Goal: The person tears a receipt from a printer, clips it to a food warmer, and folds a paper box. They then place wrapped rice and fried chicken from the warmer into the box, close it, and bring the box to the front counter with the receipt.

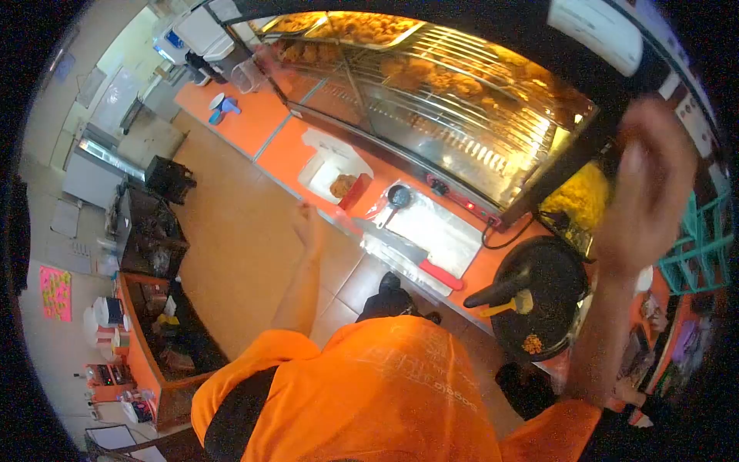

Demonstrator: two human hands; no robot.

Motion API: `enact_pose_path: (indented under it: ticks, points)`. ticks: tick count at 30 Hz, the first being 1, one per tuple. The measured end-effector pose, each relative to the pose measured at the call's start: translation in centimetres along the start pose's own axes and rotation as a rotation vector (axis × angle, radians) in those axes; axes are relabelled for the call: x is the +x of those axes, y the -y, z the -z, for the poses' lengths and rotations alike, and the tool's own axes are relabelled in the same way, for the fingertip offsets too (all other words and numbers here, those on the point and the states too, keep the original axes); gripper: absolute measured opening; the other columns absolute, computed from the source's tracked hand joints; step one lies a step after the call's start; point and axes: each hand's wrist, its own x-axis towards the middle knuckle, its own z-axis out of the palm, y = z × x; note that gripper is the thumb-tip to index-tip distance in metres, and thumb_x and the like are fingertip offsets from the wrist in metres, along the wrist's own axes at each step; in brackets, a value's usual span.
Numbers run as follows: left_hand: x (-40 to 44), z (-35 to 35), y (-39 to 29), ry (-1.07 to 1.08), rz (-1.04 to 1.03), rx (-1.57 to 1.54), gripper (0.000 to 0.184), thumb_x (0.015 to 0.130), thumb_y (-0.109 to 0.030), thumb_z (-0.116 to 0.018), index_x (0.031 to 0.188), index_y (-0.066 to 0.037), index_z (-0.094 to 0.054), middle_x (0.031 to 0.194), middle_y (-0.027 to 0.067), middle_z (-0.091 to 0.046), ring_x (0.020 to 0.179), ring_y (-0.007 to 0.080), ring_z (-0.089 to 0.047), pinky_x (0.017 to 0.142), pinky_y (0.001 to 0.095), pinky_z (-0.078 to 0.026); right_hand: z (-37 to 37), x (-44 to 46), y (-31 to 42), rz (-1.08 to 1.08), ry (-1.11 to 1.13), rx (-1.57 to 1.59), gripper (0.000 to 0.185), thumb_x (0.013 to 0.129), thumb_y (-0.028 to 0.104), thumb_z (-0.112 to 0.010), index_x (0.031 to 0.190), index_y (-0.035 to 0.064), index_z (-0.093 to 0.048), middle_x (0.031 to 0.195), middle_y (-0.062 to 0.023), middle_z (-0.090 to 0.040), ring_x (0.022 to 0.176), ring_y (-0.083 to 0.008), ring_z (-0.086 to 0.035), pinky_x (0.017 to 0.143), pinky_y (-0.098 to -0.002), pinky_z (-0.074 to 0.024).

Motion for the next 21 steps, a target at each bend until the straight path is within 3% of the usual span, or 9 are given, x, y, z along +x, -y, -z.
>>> enact_pose_path:
  ticks: [2, 4, 6, 8, 10, 15, 19, 21]
  points:
    - [4.6, 1.6, 2.5, 0.031, 0.034, -0.056, 0.022, 0.090, -0.009, -0.061, 0.110, 0.000, -0.062, 0.103, 0.0101, -0.064, 0.091, 0.0198, -0.061, 0.081, 0.0330, -0.050, -0.5, -5.8, 3.0, -0.058, 0.347, 0.205, 0.018, 0.091, 0.001, -0.055, 0.108, -0.0005, -0.061, 0.111, -0.0137, -0.061, 0.101, -0.0262, -0.058, 0.094, -0.0398, -0.0452]
    - [7.3, 2.0, 2.2, 0.106, 0.008, 0.008, 0.021, 0.089, -0.008, -0.061, 0.109, -0.001, -0.064, 0.104, 0.0111, -0.064, 0.094, 0.0231, -0.062, 0.083, 0.0356, -0.050, -3.7, -12.3, 6.1, -0.283, 0.520, 0.282, 0.012, 0.087, 0.002, -0.059, 0.099, 0.0025, -0.061, 0.100, -0.0134, -0.061, 0.096, -0.0271, -0.058, 0.091, -0.0396, -0.0453]
    - [9.6, 1.3, 1.8, 0.185, -0.023, 0.062, 0.021, 0.089, -0.007, -0.062, 0.108, -0.002, -0.065, 0.105, 0.0120, -0.064, 0.097, 0.0264, -0.062, 0.086, 0.0382, -0.050, -6.9, -17.5, 9.4, -0.591, 0.706, 0.451, 0.017, 0.088, -0.002, -0.059, 0.105, 0.0025, -0.062, 0.100, -0.0116, -0.064, 0.087, -0.0235, -0.064, 0.079, -0.0337, -0.0515]
    - [11.1, -0.2, 1.8, 0.522, -0.542, 0.196, 0.021, 0.086, -0.009, -0.064, 0.106, -0.005, -0.067, 0.108, 0.0125, -0.064, 0.102, 0.0317, -0.061, 0.089, 0.0433, -0.050, -10.8, -25.1, 12.4, -1.216, 0.798, 0.728, 0.018, 0.090, 0.000, -0.060, 0.107, 0.0027, -0.063, 0.102, -0.0121, -0.066, 0.086, -0.0211, -0.066, 0.073, -0.0319, -0.0528]
    - [12.0, -1.9, 1.8, 0.857, -0.733, 0.278, 0.026, 0.083, -0.012, -0.065, 0.110, -0.008, -0.067, 0.114, 0.0105, -0.064, 0.106, 0.0318, -0.059, 0.090, 0.0453, -0.049, -15.6, -29.2, 14.8, -1.005, 0.937, 0.646, 0.017, 0.092, 0.004, -0.060, 0.109, 0.0022, -0.064, 0.104, -0.0128, -0.067, 0.084, -0.0215, -0.068, 0.072, -0.0320, -0.0533]
    - [12.5, -2.5, 2.5, 1.128, -0.808, 0.383, 0.035, 0.084, -0.014, -0.062, 0.118, -0.010, -0.065, 0.124, 0.0053, -0.063, 0.114, 0.0271, -0.056, 0.095, 0.0434, -0.046, -27.9, -36.3, 19.6, -1.196, 0.914, 0.569, 0.018, 0.093, 0.008, -0.061, 0.109, 0.0020, -0.065, 0.104, -0.0136, -0.068, 0.082, -0.0196, -0.067, 0.069, -0.0311, -0.0535]
    - [13.2, -2.5, 3.8, 1.172, -0.825, 0.326, 0.039, 0.081, -0.015, -0.064, 0.119, -0.010, -0.064, 0.122, 0.0049, -0.063, 0.113, 0.0273, -0.056, 0.095, 0.0428, -0.046, -32.8, -35.1, 21.8, -1.290, 0.844, 0.530, 0.019, 0.093, 0.009, -0.061, 0.110, 0.0026, -0.066, 0.099, -0.0120, -0.069, 0.079, -0.0177, -0.067, 0.068, -0.0305, -0.0529]
    - [13.1, -2.5, 5.5, 1.201, -0.804, 0.278, 0.046, 0.082, -0.019, -0.066, 0.127, -0.010, -0.061, 0.128, 0.0074, -0.061, 0.114, 0.0283, -0.056, 0.093, 0.0447, -0.046, -32.9, -32.9, 22.8, -1.288, 0.781, 0.509, 0.016, 0.096, 0.008, -0.057, 0.110, 0.0013, -0.064, 0.094, -0.0089, -0.067, 0.076, -0.0153, -0.065, 0.064, -0.0290, -0.0531]
